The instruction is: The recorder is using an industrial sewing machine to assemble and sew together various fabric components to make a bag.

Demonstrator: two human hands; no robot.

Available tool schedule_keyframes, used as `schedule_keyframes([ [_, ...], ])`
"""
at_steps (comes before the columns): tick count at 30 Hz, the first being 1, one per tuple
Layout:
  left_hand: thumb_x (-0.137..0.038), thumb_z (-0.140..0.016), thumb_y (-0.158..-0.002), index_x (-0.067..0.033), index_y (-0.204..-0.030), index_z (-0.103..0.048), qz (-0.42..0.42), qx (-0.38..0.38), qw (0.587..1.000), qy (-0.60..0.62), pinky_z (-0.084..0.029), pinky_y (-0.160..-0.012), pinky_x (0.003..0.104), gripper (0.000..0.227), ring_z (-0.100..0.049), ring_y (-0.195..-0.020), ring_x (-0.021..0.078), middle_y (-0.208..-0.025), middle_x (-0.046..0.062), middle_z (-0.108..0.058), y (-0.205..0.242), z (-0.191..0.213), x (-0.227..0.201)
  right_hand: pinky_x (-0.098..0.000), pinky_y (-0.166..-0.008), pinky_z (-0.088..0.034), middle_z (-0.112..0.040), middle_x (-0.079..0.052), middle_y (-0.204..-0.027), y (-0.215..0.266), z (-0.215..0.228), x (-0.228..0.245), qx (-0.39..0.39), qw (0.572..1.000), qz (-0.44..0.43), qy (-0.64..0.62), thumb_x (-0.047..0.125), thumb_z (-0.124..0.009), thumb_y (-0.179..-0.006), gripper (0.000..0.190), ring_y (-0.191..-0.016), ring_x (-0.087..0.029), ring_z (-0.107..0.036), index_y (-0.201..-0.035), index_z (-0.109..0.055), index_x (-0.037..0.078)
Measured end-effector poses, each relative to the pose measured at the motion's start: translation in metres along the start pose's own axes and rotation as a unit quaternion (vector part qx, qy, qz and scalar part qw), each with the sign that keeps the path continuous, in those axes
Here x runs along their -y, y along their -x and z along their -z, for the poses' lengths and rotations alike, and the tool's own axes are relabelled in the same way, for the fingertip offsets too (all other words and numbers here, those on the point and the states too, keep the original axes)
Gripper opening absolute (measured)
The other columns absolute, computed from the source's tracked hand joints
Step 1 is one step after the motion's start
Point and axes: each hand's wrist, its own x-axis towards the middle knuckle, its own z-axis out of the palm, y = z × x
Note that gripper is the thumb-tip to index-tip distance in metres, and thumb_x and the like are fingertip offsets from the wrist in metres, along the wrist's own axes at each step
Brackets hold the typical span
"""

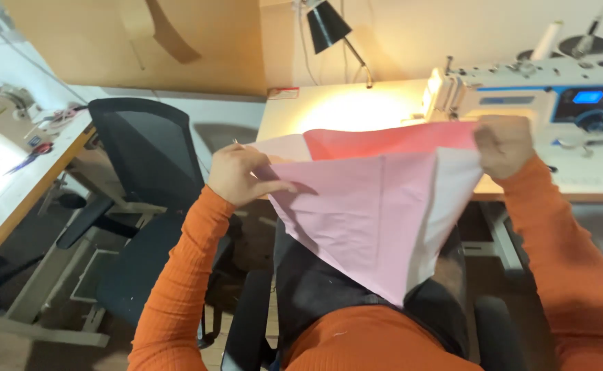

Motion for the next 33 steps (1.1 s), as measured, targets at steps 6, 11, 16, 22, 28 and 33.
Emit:
schedule_keyframes([
  [6, -0.069, -0.085, -0.064, -0.0048, -0.083, -0.076, -0.044, 0.014, 0.999, 0.010, -0.056, -0.084, 0.045, 0.068, -0.071, -0.099, 0.0325, -0.109, 0.015, -0.077, -0.002, 0.003, -0.008, -0.0332, -0.064, -0.044, -0.047, -0.005, -0.061, -0.022, 0.004, 0.019, 0.016, 0.995, 0.026, -0.097, 0.049, -0.037, -0.116, 0.067, -0.059, -0.022, -0.051, -0.067, -0.049, 0.005],
  [11, -0.088, -0.070, -0.064, -0.0043, -0.071, -0.076, 0.016, 0.185, 0.978, -0.099, -0.056, -0.083, 0.048, 0.084, -0.064, -0.118, 0.0346, -0.136, 0.020, -0.064, -0.027, 0.005, -0.013, -0.0340, -0.077, -0.052, -0.049, -0.003, -0.059, -0.015, 0.011, 0.022, 0.034, 0.995, 0.060, -0.078, 0.051, -0.031, -0.117, 0.070, -0.066, -0.024, -0.057, -0.067, -0.047, 0.005],
  [16, -0.090, -0.066, -0.067, -0.0094, -0.080, -0.078, 0.003, 0.211, 0.969, -0.126, -0.057, -0.073, 0.047, 0.083, -0.068, -0.103, 0.0345, -0.135, 0.020, -0.062, -0.039, -0.006, -0.002, -0.0382, -0.087, -0.055, -0.052, -0.004, -0.062, -0.015, 0.025, 0.046, 0.051, 0.994, 0.063, -0.071, 0.046, -0.033, -0.118, 0.068, -0.068, -0.024, -0.058, -0.067, -0.051, 0.004],
  [22, -0.064, -0.075, -0.083, -0.0113, -0.064, -0.071, -0.042, 0.149, 0.986, -0.065, -0.053, -0.061, 0.042, 0.057, -0.068, -0.070, 0.0286, -0.088, 0.005, -0.073, -0.045, 0.004, -0.005, -0.0413, -0.086, -0.054, -0.059, -0.010, -0.074, -0.004, 0.043, 0.007, 0.038, 0.999, 0.004, 0.012, 0.038, -0.052, -0.114, 0.053, -0.084, -0.030, -0.066, -0.075, -0.060, 0.002],
  [28, -0.059, -0.082, -0.079, -0.0111, -0.061, -0.068, -0.070, 0.149, 0.986, 0.018, -0.046, -0.049, 0.038, 0.054, -0.055, -0.044, 0.0264, -0.051, 0.005, -0.059, -0.061, 0.020, -0.030, -0.0358, -0.085, -0.053, -0.073, -0.010, -0.091, -0.032, 0.043, 0.041, 0.163, 0.982, -0.053, 0.075, 0.032, -0.071, -0.096, 0.025, -0.090, -0.025, -0.068, -0.102, -0.078, 0.009],
  [33, -0.064, -0.084, -0.072, -0.0059, -0.056, -0.067, 0.038, 0.224, 0.974, -0.002, -0.043, -0.045, 0.036, 0.063, -0.052, -0.037, 0.0238, -0.043, 0.007, -0.054, -0.065, 0.024, -0.022, -0.0383, -0.079, -0.053, -0.073, -0.012, -0.091, -0.027, 0.027, 0.036, 0.262, 0.954, -0.104, 0.102, 0.042, -0.084, -0.077, 0.044, -0.088, -0.028, -0.068, -0.103, -0.077, 0.008],
])
